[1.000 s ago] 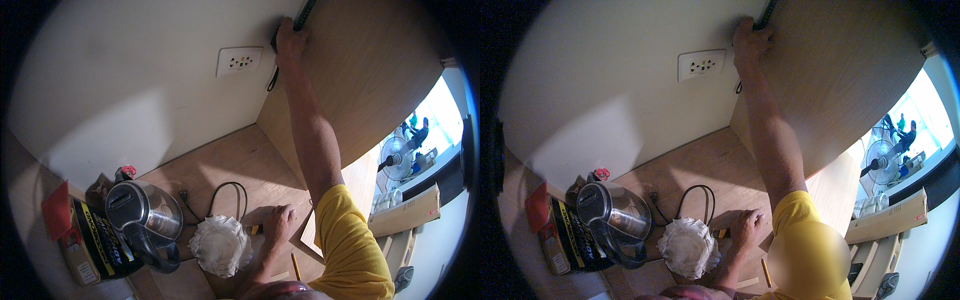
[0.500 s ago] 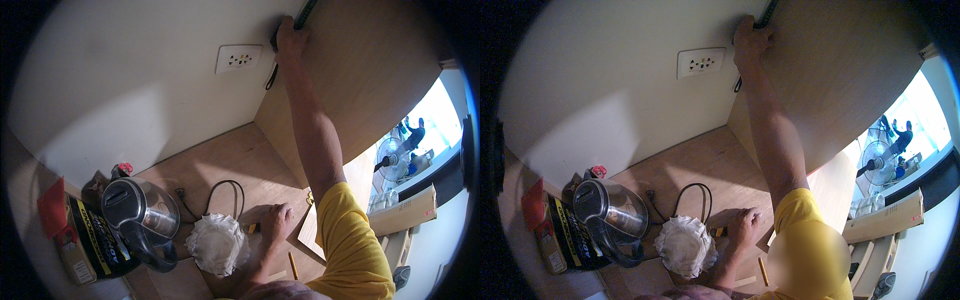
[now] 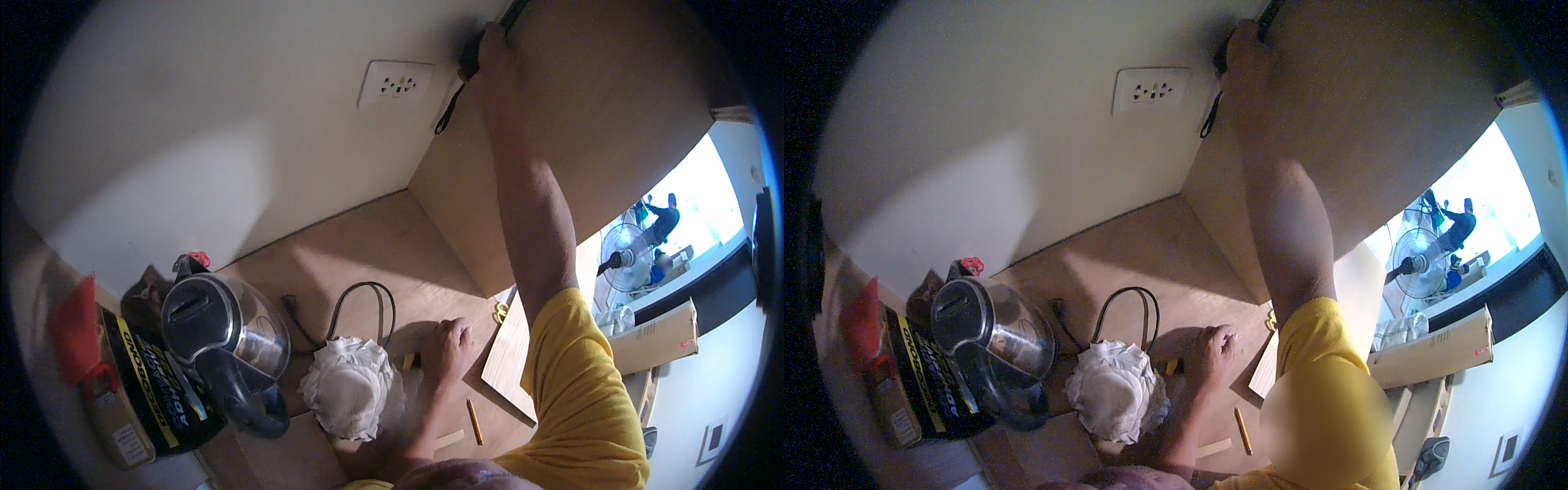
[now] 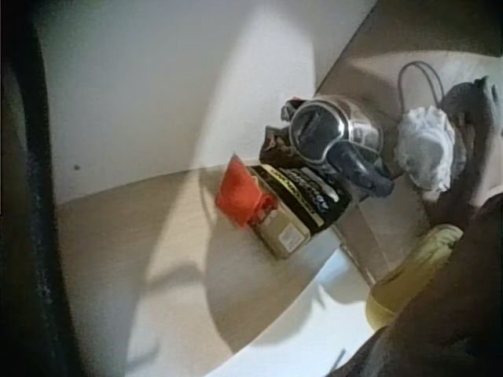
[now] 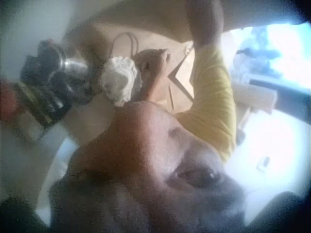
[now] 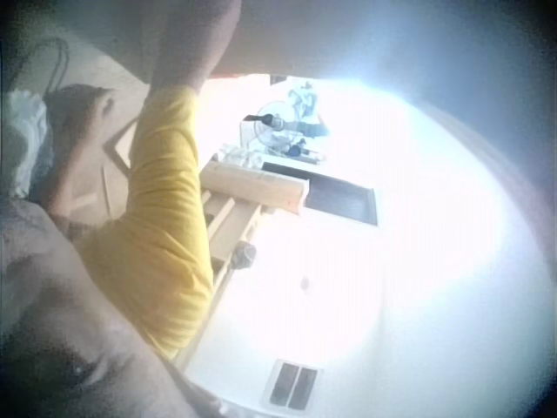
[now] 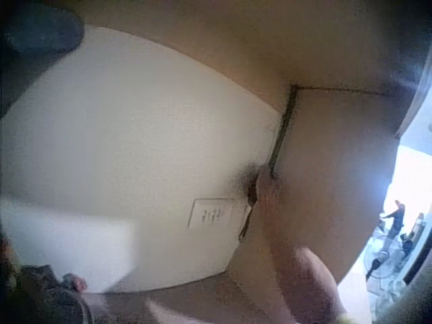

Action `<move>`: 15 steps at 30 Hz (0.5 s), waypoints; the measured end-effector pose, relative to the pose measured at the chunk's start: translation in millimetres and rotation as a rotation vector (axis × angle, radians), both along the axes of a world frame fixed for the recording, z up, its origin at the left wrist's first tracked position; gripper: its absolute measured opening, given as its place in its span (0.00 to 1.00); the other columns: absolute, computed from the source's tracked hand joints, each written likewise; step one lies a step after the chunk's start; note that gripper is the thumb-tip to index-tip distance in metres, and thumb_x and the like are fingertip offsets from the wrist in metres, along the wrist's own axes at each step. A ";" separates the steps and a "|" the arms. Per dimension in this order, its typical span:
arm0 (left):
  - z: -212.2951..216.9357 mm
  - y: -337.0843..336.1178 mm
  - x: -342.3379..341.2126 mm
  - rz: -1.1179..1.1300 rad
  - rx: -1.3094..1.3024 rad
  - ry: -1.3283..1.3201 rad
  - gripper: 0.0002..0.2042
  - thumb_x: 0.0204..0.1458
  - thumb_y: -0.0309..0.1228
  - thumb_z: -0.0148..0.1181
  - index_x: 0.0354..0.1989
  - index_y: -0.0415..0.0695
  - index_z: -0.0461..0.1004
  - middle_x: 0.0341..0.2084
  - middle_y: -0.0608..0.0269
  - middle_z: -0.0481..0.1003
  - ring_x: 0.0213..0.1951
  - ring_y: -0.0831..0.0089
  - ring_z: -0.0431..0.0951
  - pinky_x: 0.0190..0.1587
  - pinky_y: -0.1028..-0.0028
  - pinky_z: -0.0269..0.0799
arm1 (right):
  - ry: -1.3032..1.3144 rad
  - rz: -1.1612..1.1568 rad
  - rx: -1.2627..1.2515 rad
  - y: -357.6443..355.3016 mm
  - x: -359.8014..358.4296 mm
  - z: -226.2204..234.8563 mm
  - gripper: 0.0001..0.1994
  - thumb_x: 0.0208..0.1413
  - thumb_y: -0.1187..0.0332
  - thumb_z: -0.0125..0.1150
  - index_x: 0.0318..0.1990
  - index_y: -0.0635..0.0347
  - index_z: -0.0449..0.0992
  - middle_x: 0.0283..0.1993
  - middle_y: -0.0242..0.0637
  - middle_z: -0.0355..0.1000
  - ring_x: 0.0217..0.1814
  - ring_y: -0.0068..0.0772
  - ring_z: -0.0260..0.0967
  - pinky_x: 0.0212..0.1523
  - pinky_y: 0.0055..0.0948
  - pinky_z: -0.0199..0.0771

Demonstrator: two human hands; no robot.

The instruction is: The person measures and marks a wooden board, then uses a utility knife to cut along the marked line. They lift and position the board against a wall, measure again, and continue marking and cutting to fit the board into a cabinet space.

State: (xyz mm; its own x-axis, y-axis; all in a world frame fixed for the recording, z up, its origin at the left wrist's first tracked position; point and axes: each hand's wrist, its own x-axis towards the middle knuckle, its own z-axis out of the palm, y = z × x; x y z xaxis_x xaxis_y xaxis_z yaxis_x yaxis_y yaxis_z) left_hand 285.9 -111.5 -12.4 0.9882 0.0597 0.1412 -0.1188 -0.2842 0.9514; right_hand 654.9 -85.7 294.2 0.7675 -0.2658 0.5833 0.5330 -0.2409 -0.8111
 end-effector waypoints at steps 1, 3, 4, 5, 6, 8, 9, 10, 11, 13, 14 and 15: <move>-0.7 0.3 0.1 -0.003 -0.012 0.009 0.10 0.60 0.32 0.60 0.44 0.41 0.79 0.38 0.49 0.81 0.43 0.51 0.81 0.45 0.57 0.76 | -0.025 -0.039 -0.088 -1.5 7.3 -1.4 0.28 0.61 0.51 0.59 0.61 0.62 0.67 0.56 0.47 0.71 0.56 0.48 0.70 0.50 0.54 0.74; -2.7 1.0 0.9 -0.006 -0.006 -0.033 0.10 0.59 0.32 0.61 0.44 0.40 0.79 0.39 0.48 0.81 0.44 0.51 0.80 0.46 0.57 0.76 | -0.097 -0.067 -0.187 -9.0 21.3 -6.1 0.28 0.63 0.47 0.56 0.61 0.58 0.68 0.55 0.45 0.70 0.56 0.47 0.67 0.52 0.60 0.71; -3.9 1.3 1.3 0.000 -0.006 -0.050 0.10 0.59 0.32 0.61 0.44 0.40 0.79 0.39 0.48 0.80 0.44 0.50 0.80 0.47 0.57 0.76 | -0.138 -0.060 -0.201 -15.0 28.0 -10.1 0.28 0.63 0.46 0.56 0.61 0.58 0.68 0.55 0.45 0.70 0.57 0.48 0.67 0.52 0.61 0.70; -5.0 1.2 1.9 -0.004 -0.007 -0.053 0.10 0.59 0.31 0.61 0.44 0.40 0.79 0.39 0.48 0.80 0.44 0.50 0.80 0.47 0.57 0.76 | -0.141 -0.084 -0.274 -22.7 35.5 -10.3 0.29 0.63 0.47 0.57 0.62 0.58 0.67 0.55 0.45 0.70 0.57 0.48 0.67 0.53 0.60 0.70; -6.0 0.9 2.4 0.001 -0.010 -0.056 0.09 0.59 0.31 0.61 0.44 0.40 0.79 0.39 0.48 0.80 0.44 0.50 0.80 0.47 0.57 0.76 | -0.146 -0.110 -0.346 -31.7 43.0 -12.5 0.29 0.62 0.47 0.57 0.62 0.58 0.67 0.56 0.45 0.70 0.57 0.48 0.67 0.53 0.60 0.70; -6.8 0.2 2.9 0.000 -0.003 -0.058 0.09 0.59 0.32 0.61 0.44 0.41 0.79 0.39 0.48 0.80 0.44 0.50 0.80 0.47 0.56 0.76 | -0.083 -0.225 -0.599 -57.5 60.6 2.2 0.28 0.61 0.49 0.59 0.61 0.58 0.67 0.57 0.45 0.70 0.58 0.48 0.67 0.55 0.58 0.71; -6.7 -0.2 2.7 -0.005 0.005 -0.056 0.10 0.59 0.33 0.61 0.44 0.42 0.78 0.38 0.49 0.80 0.43 0.51 0.80 0.47 0.56 0.76 | -0.052 -0.279 -0.724 -70.4 70.8 13.4 0.28 0.61 0.50 0.60 0.61 0.58 0.67 0.57 0.45 0.70 0.58 0.47 0.67 0.56 0.58 0.71; -6.4 -0.5 2.5 0.000 0.009 -0.058 0.10 0.59 0.33 0.61 0.44 0.42 0.78 0.38 0.50 0.80 0.42 0.51 0.80 0.46 0.56 0.76 | -0.023 -0.335 -0.850 -81.9 80.8 25.1 0.27 0.60 0.51 0.61 0.61 0.58 0.67 0.58 0.45 0.70 0.58 0.47 0.67 0.56 0.57 0.71; -5.9 -0.8 2.3 0.008 -0.003 -0.072 0.10 0.59 0.33 0.61 0.44 0.42 0.78 0.38 0.50 0.80 0.42 0.51 0.81 0.46 0.56 0.76 | -0.075 -0.372 -0.997 -91.9 88.2 29.8 0.27 0.60 0.52 0.62 0.60 0.58 0.67 0.58 0.45 0.71 0.58 0.47 0.68 0.57 0.56 0.72; -4.5 -0.4 2.5 0.043 -0.031 -0.105 0.09 0.59 0.34 0.61 0.43 0.43 0.79 0.37 0.50 0.80 0.42 0.51 0.81 0.45 0.56 0.76 | -0.278 -0.432 -1.293 -100.6 94.6 37.0 0.25 0.60 0.55 0.63 0.60 0.58 0.68 0.58 0.46 0.72 0.56 0.48 0.69 0.58 0.53 0.73; -3.8 0.1 2.6 0.016 -0.027 -0.077 0.09 0.59 0.34 0.61 0.42 0.43 0.79 0.37 0.50 0.80 0.42 0.51 0.81 0.45 0.56 0.76 | -0.315 -0.444 -1.339 -100.5 91.3 41.9 0.24 0.60 0.56 0.63 0.59 0.58 0.68 0.57 0.46 0.72 0.55 0.49 0.70 0.57 0.53 0.73; -3.3 0.8 2.8 -0.009 -0.022 -0.051 0.09 0.59 0.34 0.61 0.42 0.43 0.79 0.37 0.50 0.81 0.41 0.51 0.81 0.45 0.56 0.77 | -0.355 -0.458 -1.383 -97.3 83.3 40.2 0.23 0.61 0.57 0.62 0.59 0.58 0.68 0.57 0.46 0.73 0.54 0.50 0.70 0.57 0.53 0.74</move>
